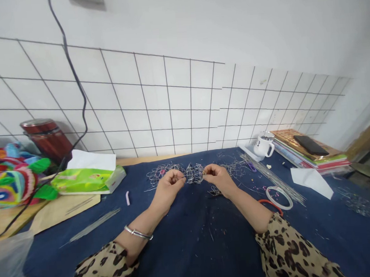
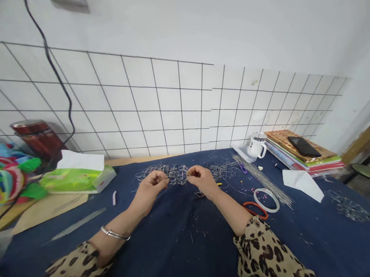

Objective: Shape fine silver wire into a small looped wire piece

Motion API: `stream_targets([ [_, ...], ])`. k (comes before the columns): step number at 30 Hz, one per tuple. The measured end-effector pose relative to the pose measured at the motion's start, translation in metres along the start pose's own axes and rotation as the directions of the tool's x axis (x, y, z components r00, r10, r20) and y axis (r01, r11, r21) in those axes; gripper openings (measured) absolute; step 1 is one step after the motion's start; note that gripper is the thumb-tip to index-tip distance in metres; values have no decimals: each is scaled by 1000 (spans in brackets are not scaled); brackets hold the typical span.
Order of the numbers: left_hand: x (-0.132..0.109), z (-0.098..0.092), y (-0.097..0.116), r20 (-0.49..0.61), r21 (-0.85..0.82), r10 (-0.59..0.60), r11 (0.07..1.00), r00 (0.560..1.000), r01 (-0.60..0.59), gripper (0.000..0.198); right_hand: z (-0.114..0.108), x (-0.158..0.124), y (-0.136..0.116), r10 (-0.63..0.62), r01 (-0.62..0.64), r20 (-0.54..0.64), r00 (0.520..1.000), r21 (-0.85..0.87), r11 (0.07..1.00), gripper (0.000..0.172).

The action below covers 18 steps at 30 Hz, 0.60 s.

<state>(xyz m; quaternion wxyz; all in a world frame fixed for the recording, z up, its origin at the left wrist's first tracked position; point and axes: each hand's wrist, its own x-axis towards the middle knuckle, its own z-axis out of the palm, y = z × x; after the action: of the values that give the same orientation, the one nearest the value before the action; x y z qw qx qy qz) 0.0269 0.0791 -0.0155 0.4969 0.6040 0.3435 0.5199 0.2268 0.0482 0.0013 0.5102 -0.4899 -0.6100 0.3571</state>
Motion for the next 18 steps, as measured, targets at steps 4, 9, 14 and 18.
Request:
stream_targets([
  [4,0,-2,7,28,-9,-4,1000,1000,4,31,-4,1,-1,-78,72,-76,994,-76,995,10],
  [9,0,-4,16,198,-38,28,999,980,-20,66,-9,0,-12,-135,136,16,991,-114,984,7],
  [14,-3,-6,16,397,-37,13,999,918,2,86,-6,-4,-21,-118,138,130,985,-163,977,7],
  [18,-4,-6,18,442,-61,8,998,897,21,65,-6,-5,-25,-139,165,129,982,-224,960,8],
])
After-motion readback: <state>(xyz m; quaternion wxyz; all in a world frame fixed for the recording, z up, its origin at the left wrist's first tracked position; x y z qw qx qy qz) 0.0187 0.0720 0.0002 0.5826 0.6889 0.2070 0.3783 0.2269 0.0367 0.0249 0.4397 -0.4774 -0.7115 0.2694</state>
